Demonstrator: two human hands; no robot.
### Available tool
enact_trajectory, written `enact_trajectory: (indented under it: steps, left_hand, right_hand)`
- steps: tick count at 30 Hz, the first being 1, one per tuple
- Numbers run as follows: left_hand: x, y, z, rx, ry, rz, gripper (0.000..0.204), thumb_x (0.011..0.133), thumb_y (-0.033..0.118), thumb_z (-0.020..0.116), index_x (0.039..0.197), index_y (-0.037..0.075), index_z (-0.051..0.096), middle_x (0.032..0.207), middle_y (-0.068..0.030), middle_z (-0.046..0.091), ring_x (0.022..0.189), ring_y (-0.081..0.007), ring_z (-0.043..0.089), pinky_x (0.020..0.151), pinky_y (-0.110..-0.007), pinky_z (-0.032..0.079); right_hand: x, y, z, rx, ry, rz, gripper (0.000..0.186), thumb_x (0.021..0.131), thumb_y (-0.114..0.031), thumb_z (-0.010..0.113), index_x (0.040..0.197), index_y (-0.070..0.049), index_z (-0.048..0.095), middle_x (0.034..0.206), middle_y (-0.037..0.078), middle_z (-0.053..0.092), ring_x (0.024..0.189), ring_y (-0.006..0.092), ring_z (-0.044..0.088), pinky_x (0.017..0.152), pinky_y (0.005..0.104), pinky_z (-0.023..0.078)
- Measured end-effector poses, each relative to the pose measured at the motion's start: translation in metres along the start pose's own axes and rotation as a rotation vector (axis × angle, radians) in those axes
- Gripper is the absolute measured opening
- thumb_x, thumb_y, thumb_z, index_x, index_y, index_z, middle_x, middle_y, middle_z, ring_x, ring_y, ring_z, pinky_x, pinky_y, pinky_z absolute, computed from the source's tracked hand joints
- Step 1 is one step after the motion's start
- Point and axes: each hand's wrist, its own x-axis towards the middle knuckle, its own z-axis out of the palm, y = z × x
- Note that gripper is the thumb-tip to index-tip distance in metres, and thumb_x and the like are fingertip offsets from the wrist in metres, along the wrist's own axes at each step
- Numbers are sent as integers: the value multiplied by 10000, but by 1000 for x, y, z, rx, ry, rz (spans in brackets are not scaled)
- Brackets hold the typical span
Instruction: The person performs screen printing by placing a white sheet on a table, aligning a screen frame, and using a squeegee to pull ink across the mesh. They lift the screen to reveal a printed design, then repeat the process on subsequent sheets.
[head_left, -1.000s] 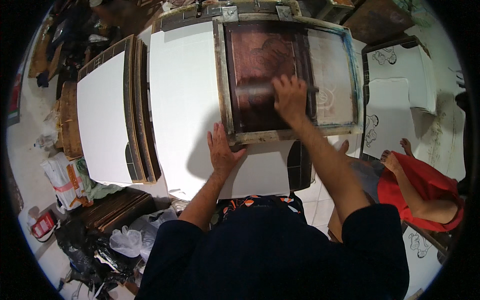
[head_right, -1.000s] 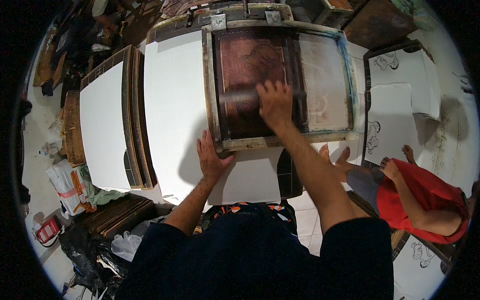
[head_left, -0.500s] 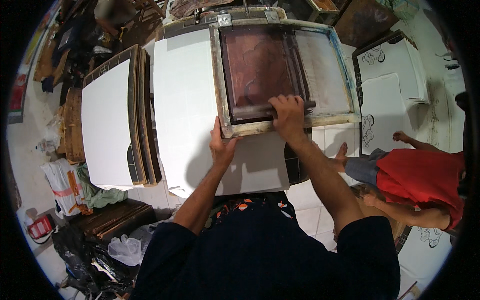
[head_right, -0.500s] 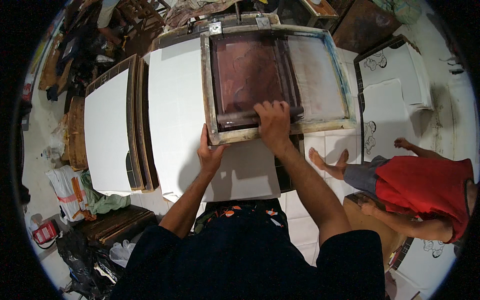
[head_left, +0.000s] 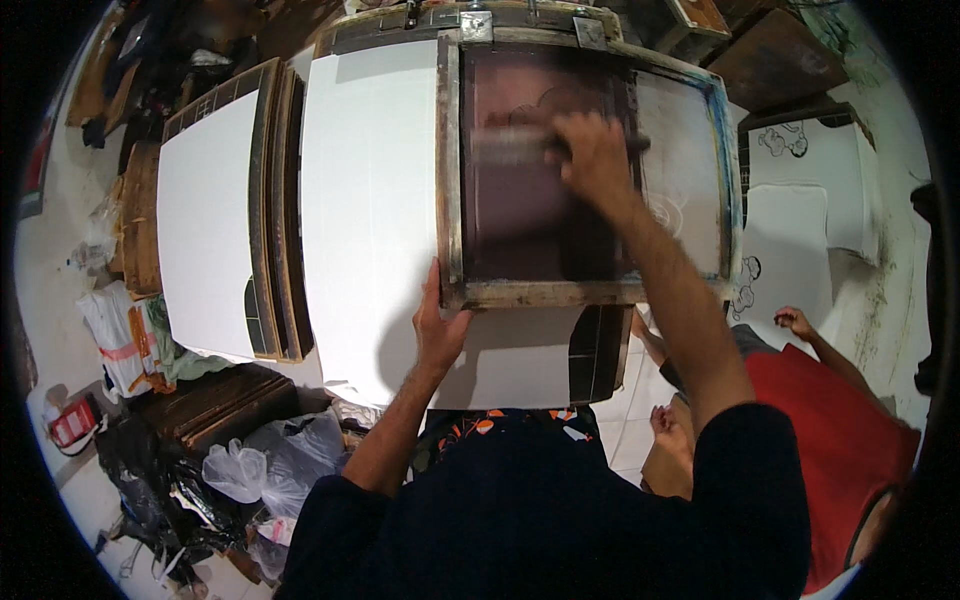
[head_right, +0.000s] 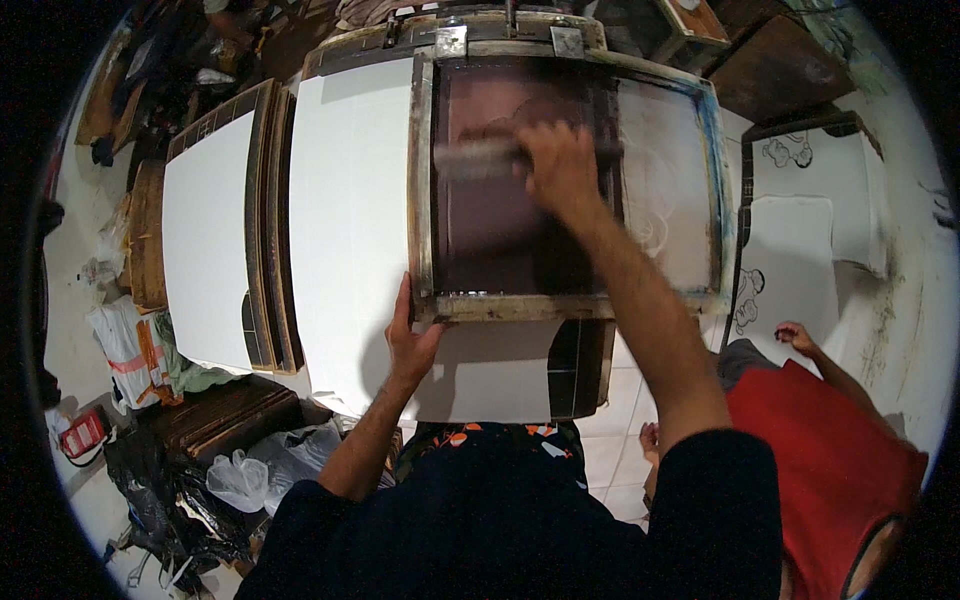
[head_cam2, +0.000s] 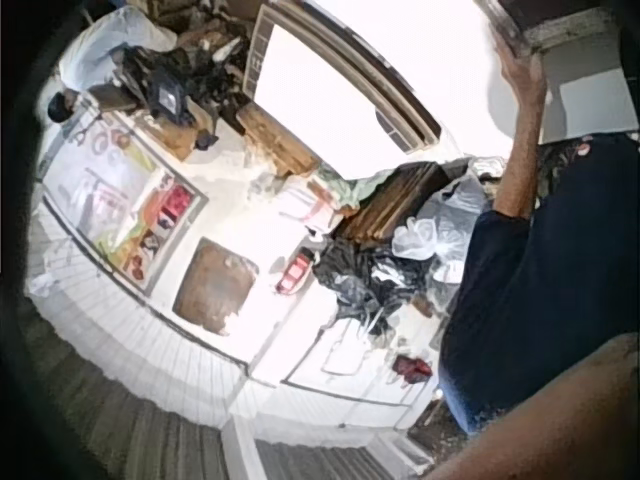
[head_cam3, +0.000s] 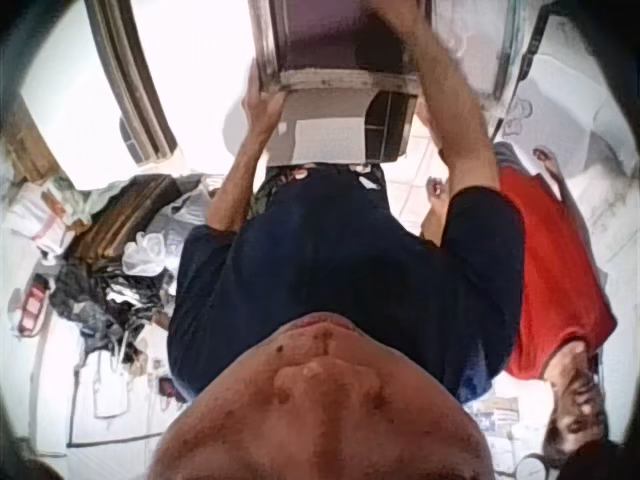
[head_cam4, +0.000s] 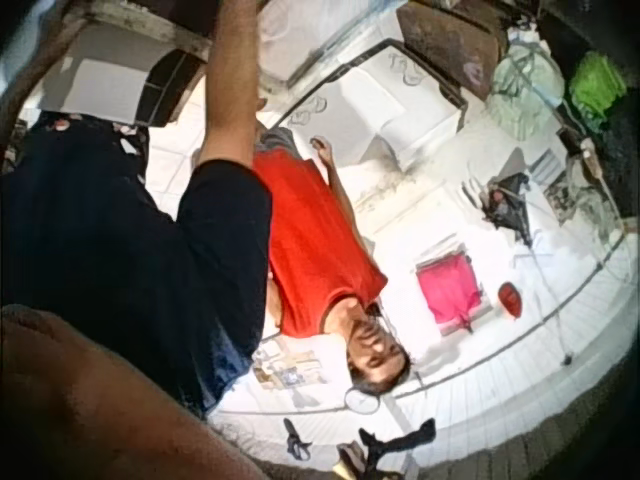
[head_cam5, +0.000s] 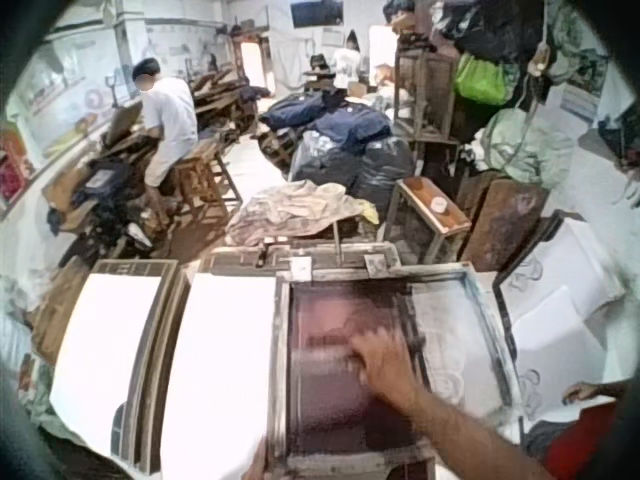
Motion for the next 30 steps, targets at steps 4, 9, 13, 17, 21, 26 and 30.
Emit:
enact_trajectory:
  steps: [4, 9, 13, 17, 21, 26, 30]
  left_hand:
    - [0, 0, -1, 31, -23, -38, 947, 797, -58, 740, 1627, 5, 289, 1469, -282, 572, 1356, -372, 591, 1258, -508, 297]
    - [-3, -4, -2, 21, -17, -34, 953, 795, -55, 747, 1628, 8, 288, 1477, -271, 571, 1375, -374, 573, 1274, -513, 261]
    - [-3, -9, 0, -12, -32, -11, 960, 796, -36, 778, 1624, -8, 292, 1465, -262, 583, 1346, -352, 600, 1246, -501, 318]
    - [3, 0, 0, -131, -7, -14, 967, 786, -5, 819, 1610, -34, 314, 1435, -265, 604, 1298, -321, 631, 1130, -464, 481]
    - [9, 50, -15, -230, -45, -66, 1005, 796, -112, 805, 1632, -15, 255, 1455, -229, 591, 1255, -277, 644, 1055, -402, 568]
    - [31, 166, -59, -367, 69, 222, 1012, 811, -87, 828, 1629, -25, 237, 1421, -234, 618, 1158, -249, 695, 942, -345, 618]
    - [110, 185, -110, -425, 25, 455, 777, 910, 19, 785, 1562, -65, 372, 1281, -204, 720, 1072, -212, 732, 868, -325, 614]
  right_hand:
    - [121, 73, 48, -174, -20, 56, 433, 885, -387, 791, 1256, -211, 652, 1151, 49, 712, 1157, 285, 648, 1008, 557, 435]
    - [125, 71, 47, -163, 25, 105, 417, 852, -356, 815, 1214, -205, 675, 1135, 34, 711, 1121, 301, 651, 971, 530, 454]
    - [12, 2, 9, -108, -22, 132, 396, 743, -187, 831, 1101, -152, 667, 1053, 71, 652, 1049, 311, 610, 901, 482, 449]
    - [-119, -89, -60, 16, -215, 225, 498, 667, -126, 847, 1134, -142, 673, 1077, 82, 646, 1075, 321, 591, 969, 483, 428]
    - [-154, -136, -102, -14, -39, 202, 524, 661, -194, 878, 1145, -147, 682, 1133, 76, 661, 1118, 297, 594, 1017, 501, 412]
    - [-73, -116, -178, -216, 415, -14, 493, 774, -568, 835, 1002, -148, 718, 963, 52, 699, 931, 265, 652, 912, 429, 443]
    - [24, -78, -270, -416, 480, -11, 500, 762, -477, 904, 1023, -77, 756, 980, 105, 744, 890, 324, 703, 823, 431, 529]
